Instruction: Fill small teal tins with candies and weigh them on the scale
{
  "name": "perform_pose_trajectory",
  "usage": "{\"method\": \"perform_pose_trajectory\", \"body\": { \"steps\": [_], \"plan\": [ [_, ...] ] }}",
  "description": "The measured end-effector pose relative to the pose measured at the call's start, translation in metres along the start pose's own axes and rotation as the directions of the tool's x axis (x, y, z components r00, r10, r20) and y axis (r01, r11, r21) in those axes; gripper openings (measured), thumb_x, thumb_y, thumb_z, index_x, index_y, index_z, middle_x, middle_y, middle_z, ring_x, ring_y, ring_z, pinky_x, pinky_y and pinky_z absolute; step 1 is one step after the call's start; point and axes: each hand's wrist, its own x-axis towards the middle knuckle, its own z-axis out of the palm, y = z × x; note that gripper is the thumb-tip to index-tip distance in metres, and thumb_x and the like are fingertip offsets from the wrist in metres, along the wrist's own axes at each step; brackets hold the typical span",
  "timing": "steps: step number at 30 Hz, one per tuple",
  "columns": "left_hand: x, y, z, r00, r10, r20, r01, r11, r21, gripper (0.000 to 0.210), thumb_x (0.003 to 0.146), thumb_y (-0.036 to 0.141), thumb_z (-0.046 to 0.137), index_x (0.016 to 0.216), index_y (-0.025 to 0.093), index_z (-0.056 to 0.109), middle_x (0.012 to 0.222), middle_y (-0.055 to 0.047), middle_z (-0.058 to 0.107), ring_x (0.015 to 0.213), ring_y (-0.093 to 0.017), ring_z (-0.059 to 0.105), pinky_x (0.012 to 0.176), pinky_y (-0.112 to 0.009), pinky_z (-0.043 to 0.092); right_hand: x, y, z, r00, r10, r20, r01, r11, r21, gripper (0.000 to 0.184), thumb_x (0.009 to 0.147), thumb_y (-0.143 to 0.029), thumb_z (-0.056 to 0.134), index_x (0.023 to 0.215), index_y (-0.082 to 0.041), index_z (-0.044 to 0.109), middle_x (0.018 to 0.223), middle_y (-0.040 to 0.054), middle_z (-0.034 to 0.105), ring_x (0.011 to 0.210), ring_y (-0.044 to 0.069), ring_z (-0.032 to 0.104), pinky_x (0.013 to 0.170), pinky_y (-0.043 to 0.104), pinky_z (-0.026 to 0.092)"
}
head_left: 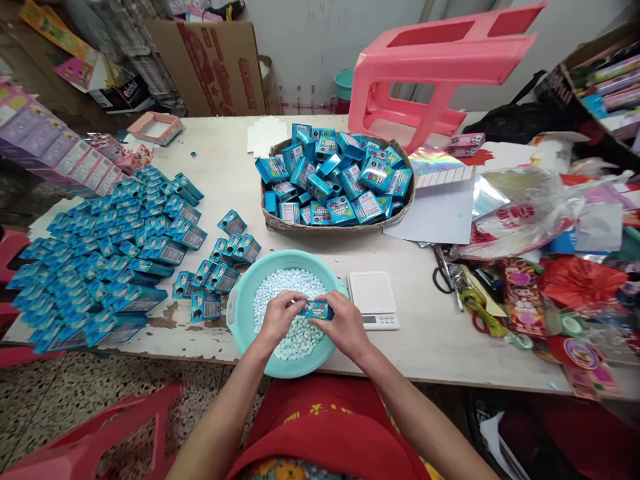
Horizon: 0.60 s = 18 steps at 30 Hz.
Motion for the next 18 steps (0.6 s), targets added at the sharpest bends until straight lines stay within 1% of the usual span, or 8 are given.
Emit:
{"method": "perform_pose_trajectory", "body": {
  "steps": [2,5,8,10,13,16,17,18],
  "plan": [
    [0.003,0.002,-0.003,0.999,0.017,-0.037,-0.015,0.998,0.059,0.014,0.077,0.027,0.059,0.081,0.024,0.072,0.083,-0.003,0.066,0.078,-0.018,0.059,0.072,-0.028,0.044,0.001,-0.003,-0.003,1.000,0.006,0.022,-0.006,1.000,0.007,0.037,0.065,-0.024,0.079,0.096,-0.024,0.060,0.090,0.0029,0.061,0.088,0.025,0.058,0.077,0.038,0.047],
    [0.005,-0.002,-0.012,1.000,-0.003,-0.027,0.006,0.990,0.137,0.016,0.079,0.031,0.056,0.081,0.024,0.070,0.085,-0.002,0.068,0.082,-0.019,0.061,0.076,-0.029,0.044,-0.002,-0.006,-0.014,0.998,0.047,0.029,-0.050,0.993,0.112,0.035,0.066,-0.025,0.079,0.096,-0.024,0.060,0.091,0.0019,0.060,0.087,0.023,0.058,0.076,0.036,0.048],
    [0.009,-0.016,-0.026,0.997,-0.071,0.010,0.065,0.961,0.270,0.018,0.077,0.033,0.057,0.086,0.024,0.069,0.097,-0.004,0.068,0.096,-0.024,0.060,0.088,-0.035,0.043,-0.009,-0.001,-0.035,0.992,0.119,-0.027,-0.108,0.956,0.271,0.031,0.071,-0.031,0.076,0.097,-0.025,0.060,0.094,0.0018,0.059,0.089,0.022,0.058,0.077,0.034,0.048],
    [0.022,-0.019,-0.032,0.997,-0.065,-0.033,0.073,0.931,0.357,0.023,0.077,0.034,0.057,0.094,0.022,0.068,0.107,-0.007,0.066,0.104,-0.026,0.058,0.092,-0.038,0.042,-0.016,0.010,-0.051,0.977,0.184,-0.104,-0.136,0.923,0.361,0.032,0.071,-0.035,0.075,0.098,-0.025,0.060,0.096,0.0023,0.059,0.091,0.022,0.058,0.078,0.033,0.049],
    [0.070,0.006,-0.024,0.988,0.074,-0.135,-0.021,0.933,0.360,0.030,0.081,0.037,0.052,0.105,0.021,0.063,0.110,-0.008,0.063,0.099,-0.025,0.059,0.088,-0.037,0.044,-0.022,0.041,-0.068,0.920,0.306,-0.245,-0.183,0.888,0.422,0.036,0.072,-0.040,0.074,0.100,-0.024,0.058,0.097,0.0031,0.059,0.089,0.022,0.058,0.076,0.034,0.049],
    [0.149,0.054,0.009,0.963,0.205,-0.176,-0.163,0.960,0.227,0.025,0.082,0.034,0.053,0.101,0.020,0.062,0.106,-0.008,0.063,0.097,-0.022,0.058,0.089,-0.033,0.042,-0.020,0.083,-0.072,0.858,0.369,-0.358,-0.222,0.894,0.389,0.037,0.073,-0.043,0.071,0.100,-0.023,0.056,0.096,0.0035,0.059,0.087,0.022,0.058,0.078,0.035,0.049],
    [0.178,0.069,0.024,0.969,0.158,-0.187,-0.129,0.979,0.159,0.020,0.079,0.032,0.057,0.095,0.020,0.062,0.103,-0.008,0.064,0.098,-0.022,0.058,0.091,-0.033,0.041,-0.018,0.097,-0.071,0.850,0.363,-0.382,-0.223,0.905,0.363,0.037,0.073,-0.043,0.071,0.100,-0.022,0.056,0.096,0.0039,0.059,0.088,0.022,0.057,0.079,0.036,0.048],
    [0.206,0.080,0.040,0.979,0.060,-0.194,-0.045,0.996,0.080,0.021,0.075,0.030,0.063,0.094,0.020,0.062,0.104,-0.008,0.064,0.102,-0.024,0.057,0.094,-0.034,0.038,-0.016,0.110,-0.068,0.846,0.349,-0.403,-0.218,0.916,0.336,0.037,0.074,-0.044,0.070,0.099,-0.021,0.056,0.096,0.0043,0.058,0.089,0.022,0.057,0.080,0.037,0.047]
  ]
}}
